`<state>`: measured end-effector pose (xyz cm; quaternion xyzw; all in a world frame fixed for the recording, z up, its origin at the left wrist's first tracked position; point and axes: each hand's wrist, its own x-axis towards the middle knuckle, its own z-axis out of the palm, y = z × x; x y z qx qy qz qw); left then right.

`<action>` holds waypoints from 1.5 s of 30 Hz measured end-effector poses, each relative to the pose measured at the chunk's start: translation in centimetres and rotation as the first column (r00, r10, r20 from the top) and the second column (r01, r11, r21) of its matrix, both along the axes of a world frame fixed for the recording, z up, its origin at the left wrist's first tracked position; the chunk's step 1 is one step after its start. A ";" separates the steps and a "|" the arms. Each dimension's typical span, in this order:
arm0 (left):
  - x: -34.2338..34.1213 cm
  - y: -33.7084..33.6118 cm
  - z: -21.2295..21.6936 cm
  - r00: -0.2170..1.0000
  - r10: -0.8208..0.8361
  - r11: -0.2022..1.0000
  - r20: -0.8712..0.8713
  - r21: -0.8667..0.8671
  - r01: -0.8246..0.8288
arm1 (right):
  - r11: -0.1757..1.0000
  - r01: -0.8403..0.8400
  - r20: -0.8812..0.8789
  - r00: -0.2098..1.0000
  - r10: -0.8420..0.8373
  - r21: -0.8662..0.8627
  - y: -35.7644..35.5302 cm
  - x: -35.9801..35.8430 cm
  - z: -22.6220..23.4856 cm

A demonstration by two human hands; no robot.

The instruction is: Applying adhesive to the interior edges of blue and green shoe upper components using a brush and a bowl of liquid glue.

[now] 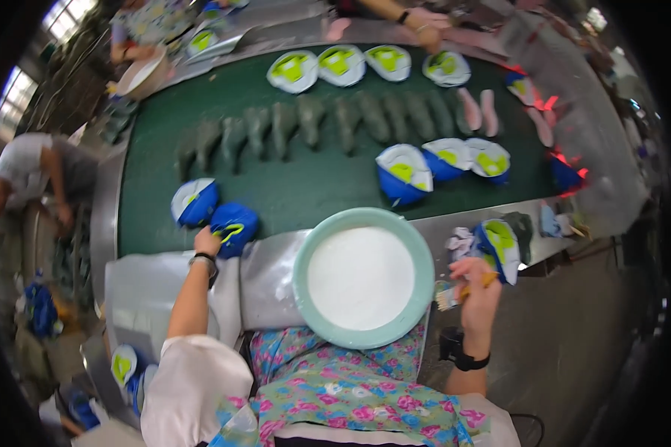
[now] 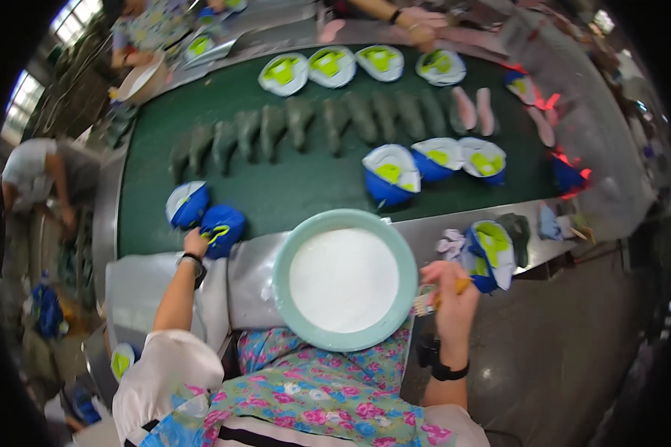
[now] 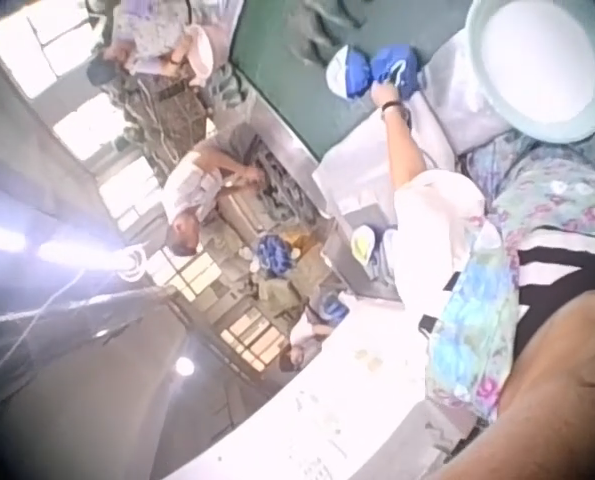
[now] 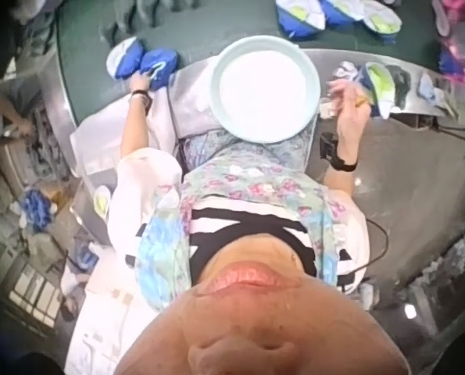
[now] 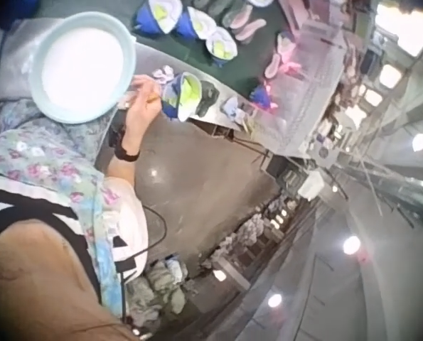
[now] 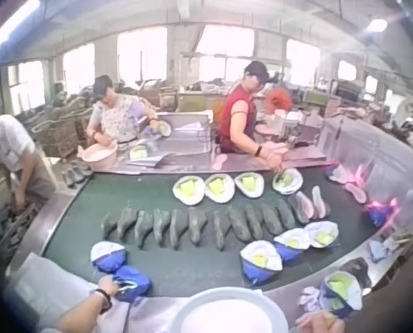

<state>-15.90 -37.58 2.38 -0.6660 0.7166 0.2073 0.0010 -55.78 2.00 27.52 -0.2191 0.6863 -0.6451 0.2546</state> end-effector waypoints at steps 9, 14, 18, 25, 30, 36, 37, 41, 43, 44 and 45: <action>-12.1 12.1 19.4 0.279 -0.387 0.864 -0.879 -0.240 0.444 | 0.960 -0.257 -0.365 0.887 0.281 0.114 -4.5 6.7 4.3; -16.4 23.0 25.4 0.101 -0.129 0.845 -0.986 -0.056 0.532 | 0.816 -0.578 -0.569 0.671 0.475 -0.001 -4.2 8.9 6.4; -15.3 24.5 28.8 0.078 -0.039 0.711 -0.996 0.027 0.703 | 0.781 -0.619 -0.461 0.671 0.581 0.083 -0.9 8.6 7.7; -11.9 26.8 30.9 0.121 -0.233 0.699 -0.965 -0.079 0.710 | 0.534 -0.813 -0.430 0.407 0.806 0.233 1.2 9.6 9.1; -9.2 26.6 27.7 0.329 -0.288 0.846 -0.899 -0.078 0.527 | 0.607 -0.773 -0.371 0.517 0.772 0.184 1.8 9.9 8.3; -1.1 30.3 21.6 0.384 0.310 0.595 -0.870 0.493 0.635 | 0.975 -0.035 -0.627 0.760 0.169 0.220 2.5 5.5 2.6; -0.4 30.4 20.4 0.490 0.225 0.468 -0.843 0.534 0.704 | 0.971 -0.034 -0.615 0.769 0.175 0.235 2.3 5.3 1.0; 2.2 29.4 18.7 0.350 -0.243 0.360 -0.905 0.251 0.898 | 0.896 -0.115 -0.191 0.958 0.214 0.429 1.9 5.7 -5.7; 2.0 28.9 18.8 0.323 -0.231 0.403 -0.918 0.212 0.890 | 0.945 -0.183 -0.426 0.857 0.289 0.271 1.4 6.7 -8.8; 1.6 28.7 18.9 0.398 0.095 0.511 -0.912 0.388 0.767 | 0.930 -0.212 -0.430 0.840 0.330 0.300 0.9 7.0 -9.9; 1.1 28.7 19.1 0.397 0.415 0.541 -0.818 0.573 0.616 | 0.921 -0.211 -0.406 0.849 0.339 0.327 0.5 7.2 -10.7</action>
